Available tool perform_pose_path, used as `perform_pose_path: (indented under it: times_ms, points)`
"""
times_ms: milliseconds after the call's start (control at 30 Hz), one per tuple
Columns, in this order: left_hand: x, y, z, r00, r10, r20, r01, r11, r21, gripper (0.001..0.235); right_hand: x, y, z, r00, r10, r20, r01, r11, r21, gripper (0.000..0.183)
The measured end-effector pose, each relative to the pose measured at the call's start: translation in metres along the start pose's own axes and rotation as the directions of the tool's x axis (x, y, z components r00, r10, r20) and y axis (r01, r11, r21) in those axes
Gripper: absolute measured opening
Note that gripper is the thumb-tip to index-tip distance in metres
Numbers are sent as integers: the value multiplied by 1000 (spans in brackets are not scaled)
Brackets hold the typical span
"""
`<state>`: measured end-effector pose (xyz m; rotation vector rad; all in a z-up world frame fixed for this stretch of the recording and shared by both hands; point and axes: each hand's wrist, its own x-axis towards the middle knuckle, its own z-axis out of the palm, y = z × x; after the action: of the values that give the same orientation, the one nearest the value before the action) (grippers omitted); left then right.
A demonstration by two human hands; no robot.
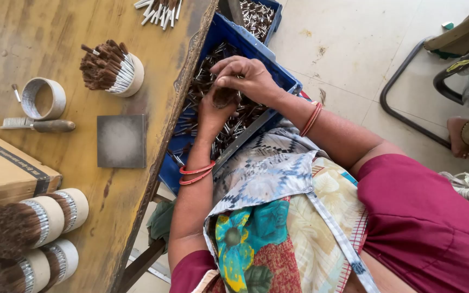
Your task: Assembling industrial brushes by inserting metal pins and fiber bundles into brush heads.
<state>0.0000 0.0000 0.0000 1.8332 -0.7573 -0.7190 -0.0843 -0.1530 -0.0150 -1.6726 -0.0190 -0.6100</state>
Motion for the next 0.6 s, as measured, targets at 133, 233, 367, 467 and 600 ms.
perform_pose_path:
  times_ms: [133, 233, 367, 467, 600]
  points:
    - [7, -28, -6, 962, -244, 119, 270, 803, -532, 37, 1, 0, -8, 961, 264, -81, -207, 883, 422, 18]
    - [5, -27, -10, 954, -143, 263, 299, 529, -795, 38, 0, 4, -4, 938, 347, 18, -310, 812, 494, 16]
    - [8, -30, 0, 992, -8, 124, 82, 793, -604, 45, 2, -15, -1, 999, 37, -1, -36, 998, 51, 20]
    - [10, -27, 3, 995, 56, -78, -67, 986, -151, 44, 4, -26, -1, 991, -129, 47, 134, 979, -154, 30]
    - [8, -21, -3, 977, 37, -211, -72, 985, -160, 48, -1, -32, 3, 971, -150, 188, 213, 898, -384, 34]
